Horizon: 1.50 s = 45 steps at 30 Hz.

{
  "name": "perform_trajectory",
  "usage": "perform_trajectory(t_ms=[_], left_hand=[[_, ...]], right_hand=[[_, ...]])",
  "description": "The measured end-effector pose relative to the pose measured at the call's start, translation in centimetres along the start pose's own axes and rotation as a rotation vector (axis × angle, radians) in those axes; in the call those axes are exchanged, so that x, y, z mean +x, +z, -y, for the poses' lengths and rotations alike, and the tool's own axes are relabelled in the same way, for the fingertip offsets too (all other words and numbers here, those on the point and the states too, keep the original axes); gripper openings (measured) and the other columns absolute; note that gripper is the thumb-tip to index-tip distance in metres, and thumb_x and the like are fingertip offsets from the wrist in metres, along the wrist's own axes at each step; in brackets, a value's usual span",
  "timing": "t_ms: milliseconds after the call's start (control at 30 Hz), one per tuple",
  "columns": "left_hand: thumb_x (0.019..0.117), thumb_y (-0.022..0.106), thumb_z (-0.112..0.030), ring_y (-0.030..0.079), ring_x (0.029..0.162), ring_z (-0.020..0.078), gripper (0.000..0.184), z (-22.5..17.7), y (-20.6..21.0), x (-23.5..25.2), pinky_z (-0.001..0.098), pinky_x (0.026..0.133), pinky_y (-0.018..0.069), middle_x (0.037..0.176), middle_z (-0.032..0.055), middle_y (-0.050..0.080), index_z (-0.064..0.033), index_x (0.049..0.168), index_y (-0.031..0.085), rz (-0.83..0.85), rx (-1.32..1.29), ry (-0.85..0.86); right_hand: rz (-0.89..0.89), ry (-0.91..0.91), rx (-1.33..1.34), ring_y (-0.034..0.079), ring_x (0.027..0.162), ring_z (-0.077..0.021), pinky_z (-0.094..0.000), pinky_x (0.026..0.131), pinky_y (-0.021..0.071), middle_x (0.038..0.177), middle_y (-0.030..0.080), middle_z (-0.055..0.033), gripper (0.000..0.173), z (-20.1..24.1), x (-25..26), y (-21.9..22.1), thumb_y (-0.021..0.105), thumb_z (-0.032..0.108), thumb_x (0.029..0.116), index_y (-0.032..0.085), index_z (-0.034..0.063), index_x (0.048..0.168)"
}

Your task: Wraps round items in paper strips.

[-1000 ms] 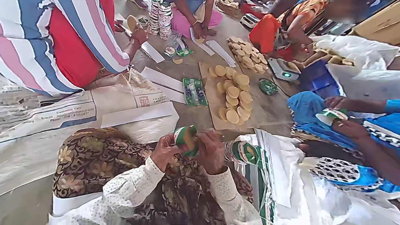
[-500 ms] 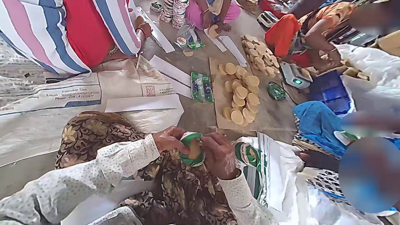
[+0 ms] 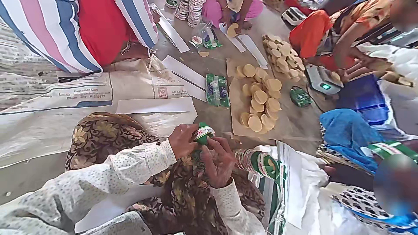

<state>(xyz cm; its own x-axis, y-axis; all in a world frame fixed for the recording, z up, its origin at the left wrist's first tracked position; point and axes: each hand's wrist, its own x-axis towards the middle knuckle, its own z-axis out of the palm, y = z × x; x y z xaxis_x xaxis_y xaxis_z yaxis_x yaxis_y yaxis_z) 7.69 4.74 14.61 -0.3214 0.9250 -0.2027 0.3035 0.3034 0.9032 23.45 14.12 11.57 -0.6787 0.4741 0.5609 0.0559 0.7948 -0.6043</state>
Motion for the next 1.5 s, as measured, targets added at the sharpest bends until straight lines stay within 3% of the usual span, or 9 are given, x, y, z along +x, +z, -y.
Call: perform_trajectory(t_ms=[133,333,500,700,833,967,1167,1333,1500], left_hand=[[0.0896,0.071,-0.011,0.069,0.102,0.0404,0.03,0.2,2.6,0.3,0.0572,0.089,0.0528,0.112,0.0252,0.068,0.0078,0.112,0.065,-0.258,0.189,0.131],[0.0761,0.073,-0.001,0.073,0.088,0.0335,0.021,5.4,8.5,5.3,0.0552,0.098,0.0456,0.097,0.0183,0.074,0.0,0.098,0.073,-0.663,0.449,0.427],[0.0996,0.051,0.002,0.04,0.144,0.0462,0.041,6.1,10.9,8.2,0.0685,0.119,0.0165,0.155,0.0263,0.043,-0.0004,0.14,0.056,0.007,0.574,0.031],[0.0955,0.062,-0.004,0.028,0.15,0.0481,0.053,7.1,12.3,10.4,0.0619,0.125,-0.0006,0.155,0.0317,0.038,0.0056,0.146,0.048,0.323,0.73,0.043],[0.0914,0.074,-0.021,0.03,0.151,0.0425,0.078,5.2,9.9,12.0,0.058,0.126,-0.0033,0.154,0.0313,0.04,0.0119,0.151,0.035,0.439,0.811,-0.008],[0.0946,0.071,-0.025,0.038,0.146,0.042,0.057,5.2,9.0,13.1,0.061,0.125,0.0001,0.146,0.0292,0.052,0.0119,0.135,0.055,0.52,0.893,0.029],[0.0911,0.074,-0.016,0.042,0.142,0.0439,0.052,3.9,9.9,13.3,0.0671,0.123,-0.0004,0.145,0.0266,0.053,0.011,0.132,0.058,0.558,1.058,-0.09],[0.095,0.07,-0.013,0.036,0.146,0.0441,0.047,4.1,8.9,13.6,0.0641,0.124,0.0002,0.149,0.0284,0.048,0.0127,0.133,0.057,0.632,1.037,-0.009],[0.0921,0.071,-0.006,0.034,0.148,0.0432,0.046,4.3,8.4,13.5,0.062,0.125,0.0,0.151,0.0268,0.047,0.0112,0.133,0.058,0.646,1.037,0.04]], right_hand=[[-0.267,0.399,0.441,0.065,0.071,-0.0022,-0.0168,0.066,0.0573,0.086,0.07,-0.0041,0.01,-0.3,-0.4,2.5,0.065,-0.002,0.0875,0.073,-0.007,0.092],[-0.373,0.988,0.738,0.064,0.059,-0.009,-0.026,0.06,0.0584,0.069,0.065,-0.0024,0.015,-4.1,-0.1,4.3,0.059,-0.017,0.0862,0.061,-0.0026,0.089],[-0.235,1.285,0.731,0.067,0.073,-0.017,-0.0328,0.069,0.0597,0.092,0.067,-0.0156,0.019,-12.1,-2.0,4.1,0.056,-0.01,0.0942,0.057,-0.0109,0.113],[0.379,1.004,-0.265,0.062,0.125,-0.0355,-0.0503,0.109,0.0468,0.133,0.064,-0.0233,0.032,-13.4,-0.7,-0.4,0.055,0.011,0.103,0.066,-0.0006,0.13],[0.566,0.543,-0.473,0.066,0.118,-0.0392,-0.0563,0.097,0.053,0.136,0.065,-0.0187,0.039,-12.1,0.1,0.1,0.051,0.0,0.0971,0.068,0.007,0.132],[1.074,0.564,-0.589,0.063,0.118,-0.0457,-0.0649,0.089,0.0536,0.16,0.04,-0.0179,0.08,-11.2,3.0,1.0,0.064,-0.004,0.0869,0.035,0.0149,0.159],[1.175,0.518,-0.526,0.059,0.124,-0.0455,-0.0639,0.101,0.0471,0.137,0.059,-0.0265,0.057,-11.3,4.2,0.5,0.068,0.006,0.0894,0.052,0.0014,0.144],[1.044,0.597,-0.5,0.059,0.126,-0.0429,-0.0611,0.103,0.0472,0.143,0.058,-0.0232,0.061,-11.0,2.5,0.6,0.07,0.017,0.095,0.047,0.0075,0.151],[0.988,0.584,-0.388,0.06,0.127,-0.0385,-0.0578,0.107,0.0457,0.139,0.061,-0.0203,0.036,-13.4,1.7,0.8,0.062,0.01,0.0972,0.065,0.0021,0.132]])
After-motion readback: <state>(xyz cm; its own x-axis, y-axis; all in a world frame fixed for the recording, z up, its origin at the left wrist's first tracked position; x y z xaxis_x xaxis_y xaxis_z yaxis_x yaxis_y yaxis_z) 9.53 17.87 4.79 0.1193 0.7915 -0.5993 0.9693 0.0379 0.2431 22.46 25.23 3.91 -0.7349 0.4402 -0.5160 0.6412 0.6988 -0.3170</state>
